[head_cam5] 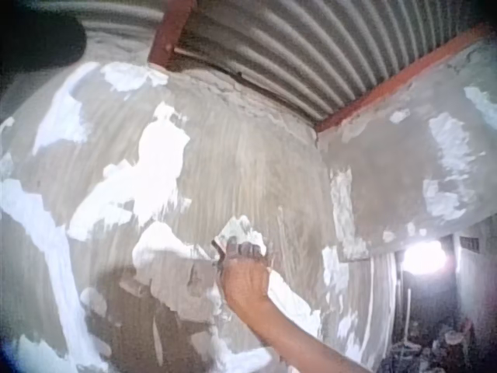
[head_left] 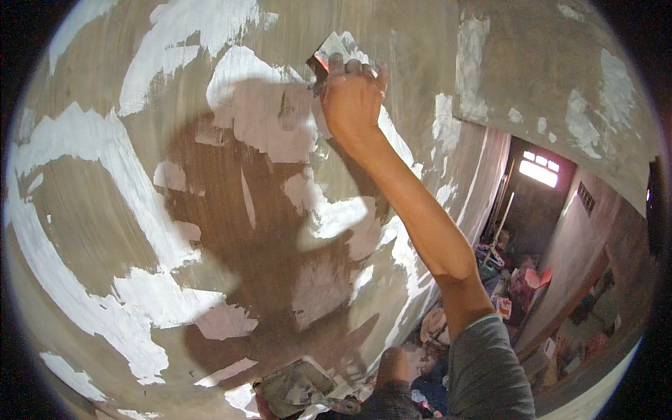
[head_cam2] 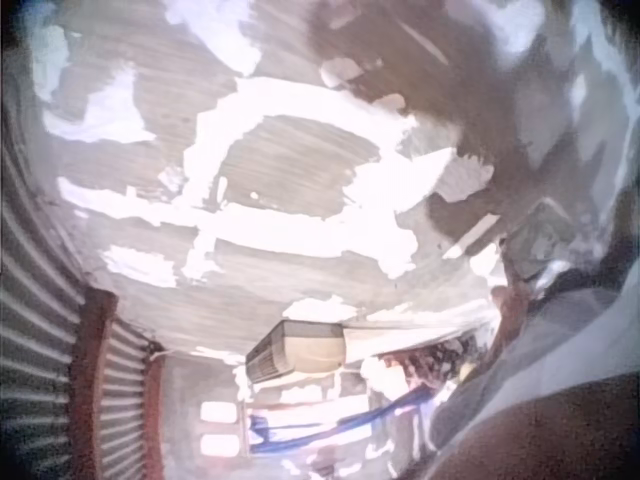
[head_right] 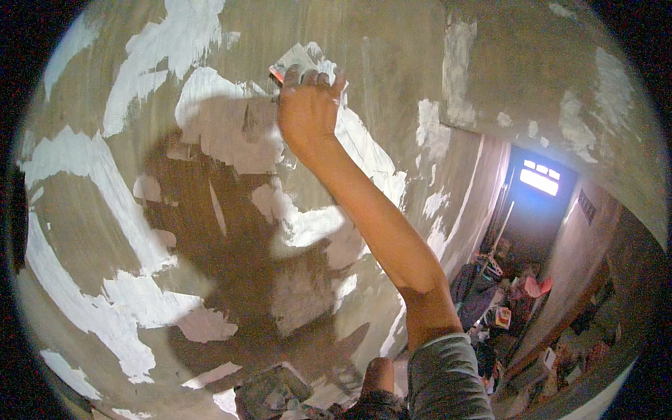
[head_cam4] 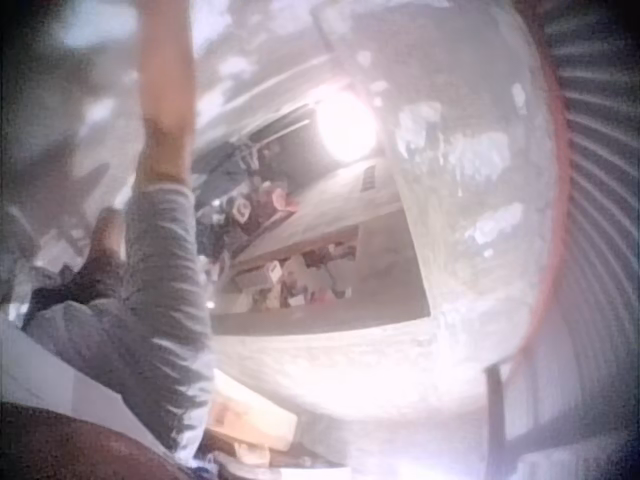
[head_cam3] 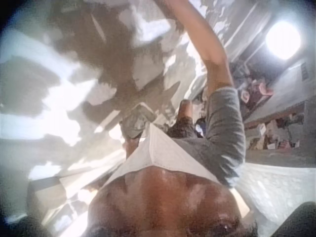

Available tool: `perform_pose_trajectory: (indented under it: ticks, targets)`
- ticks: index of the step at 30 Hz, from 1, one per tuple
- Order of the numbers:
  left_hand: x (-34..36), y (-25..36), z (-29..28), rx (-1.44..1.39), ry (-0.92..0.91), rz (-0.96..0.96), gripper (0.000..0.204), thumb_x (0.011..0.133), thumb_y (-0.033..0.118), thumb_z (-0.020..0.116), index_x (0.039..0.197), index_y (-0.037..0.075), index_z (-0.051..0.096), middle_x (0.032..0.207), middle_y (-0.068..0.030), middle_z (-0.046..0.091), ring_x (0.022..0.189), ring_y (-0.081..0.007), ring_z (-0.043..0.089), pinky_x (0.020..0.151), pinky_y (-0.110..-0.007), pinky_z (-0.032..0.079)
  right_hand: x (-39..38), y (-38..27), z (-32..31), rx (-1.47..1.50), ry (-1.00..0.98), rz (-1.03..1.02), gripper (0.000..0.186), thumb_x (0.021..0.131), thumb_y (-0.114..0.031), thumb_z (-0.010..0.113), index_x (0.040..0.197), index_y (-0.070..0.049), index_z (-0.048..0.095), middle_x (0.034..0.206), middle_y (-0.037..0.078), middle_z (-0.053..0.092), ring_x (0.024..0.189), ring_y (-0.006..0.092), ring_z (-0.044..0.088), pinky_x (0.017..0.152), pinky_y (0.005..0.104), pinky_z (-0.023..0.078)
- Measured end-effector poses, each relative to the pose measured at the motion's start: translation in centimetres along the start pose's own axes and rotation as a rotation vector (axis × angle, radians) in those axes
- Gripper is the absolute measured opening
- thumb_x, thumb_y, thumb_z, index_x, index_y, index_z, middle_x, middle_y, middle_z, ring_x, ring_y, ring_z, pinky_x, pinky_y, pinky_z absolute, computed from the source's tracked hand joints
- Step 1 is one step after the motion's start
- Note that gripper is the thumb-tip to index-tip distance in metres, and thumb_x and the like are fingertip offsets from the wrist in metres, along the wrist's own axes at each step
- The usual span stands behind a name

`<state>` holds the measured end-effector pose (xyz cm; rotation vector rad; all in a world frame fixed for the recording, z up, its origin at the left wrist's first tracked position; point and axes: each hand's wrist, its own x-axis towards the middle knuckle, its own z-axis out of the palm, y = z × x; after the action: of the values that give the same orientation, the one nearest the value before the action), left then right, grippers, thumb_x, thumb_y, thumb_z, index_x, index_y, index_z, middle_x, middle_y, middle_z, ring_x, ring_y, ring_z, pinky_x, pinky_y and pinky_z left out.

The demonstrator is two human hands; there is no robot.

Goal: The person applies white plaster to a wall using a trowel and a hawk, repeatedly loading the trowel and smoothing the material over the surface.

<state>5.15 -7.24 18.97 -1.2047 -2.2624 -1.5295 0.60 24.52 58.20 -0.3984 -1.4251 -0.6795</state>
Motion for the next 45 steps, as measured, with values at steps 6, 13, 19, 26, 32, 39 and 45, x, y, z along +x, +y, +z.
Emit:
perform_pose_trajectory:
  ticks: [6,13,19,26,32,39,45]
  targets:
    - [0.4,0.3,0.4,-0.043,-0.007,-0.028,0.038,0.068,0.032,0.068,0.099,0.012,0.061,0.096,-0.0091,0.062,0.091,-0.0267,0.059,0.080,-0.040,0.047,2.2,1.3,-1.0,0.054,-0.201,0.128,0.031,0.081,-0.015,0.049,0.108,-0.002,0.058,0.090,0.018,0.063,0.093,0.0339,0.060,0.097,0.0577,0.028]
    - [1.8,0.6,1.0,-0.114,-0.027,-0.073,0.040,0.069,0.034,0.067,0.101,0.012,0.060,0.098,-0.0092,0.061,0.093,-0.0271,0.058,0.081,-0.041,0.047,3.0,6.4,1.9,-0.015,-0.168,0.250,0.031,0.082,-0.016,0.050,0.111,-0.007,0.058,0.093,0.016,0.064,0.093,0.0327,0.060,0.095,0.0549,0.031]
    - [2.2,0.9,1.5,-0.198,-0.057,-0.112,0.042,0.069,0.036,0.066,0.103,0.012,0.058,0.100,-0.0093,0.060,0.095,-0.0275,0.057,0.082,-0.042,0.046,3.0,9.6,3.2,-0.055,-0.131,0.223,0.029,0.082,-0.014,0.049,0.108,-0.007,0.059,0.093,0.016,0.064,0.091,0.0330,0.060,0.096,0.0548,0.031]
    - [2.4,1.1,1.8,-0.288,-0.082,-0.162,0.044,0.070,0.038,0.065,0.105,0.012,0.057,0.103,-0.0095,0.059,0.097,-0.0279,0.056,0.084,-0.043,0.046,-0.9,9.0,3.1,-0.049,-0.145,0.140,0.029,0.083,-0.017,0.049,0.108,-0.007,0.060,0.090,0.017,0.064,0.092,0.0331,0.060,0.095,0.0539,0.032]
    - [2.9,1.4,2.5,-0.396,-0.100,-0.207,0.046,0.071,0.040,0.064,0.107,0.012,0.056,0.105,-0.0096,0.058,0.098,-0.0283,0.055,0.085,-0.044,0.045,-0.4,9.9,2.4,-0.053,-0.186,0.195,0.027,0.084,-0.019,0.048,0.103,-0.008,0.063,0.091,0.019,0.065,0.093,0.0319,0.061,0.093,0.0528,0.035]
    - [2.9,1.2,3.6,-0.545,-0.122,-0.293,0.049,0.072,0.042,0.063,0.110,0.012,0.054,0.107,-0.0098,0.057,0.100,-0.0287,0.054,0.086,-0.044,0.044,3.4,11.6,3.0,0.027,-0.333,0.289,0.030,0.081,-0.017,0.050,0.107,-0.007,0.060,0.087,0.019,0.064,0.092,0.0330,0.060,0.093,0.0528,0.035]
    - [2.7,0.6,4.6,-0.699,-0.150,-0.385,0.051,0.073,0.043,0.062,0.112,0.012,0.053,0.109,-0.0099,0.056,0.102,-0.0291,0.053,0.087,-0.045,0.044,1.8,12.3,5.0,-0.077,-0.081,0.238,0.023,0.082,-0.016,0.049,0.097,-0.006,0.062,0.082,0.019,0.064,0.081,0.0355,0.062,0.085,0.0503,0.040]
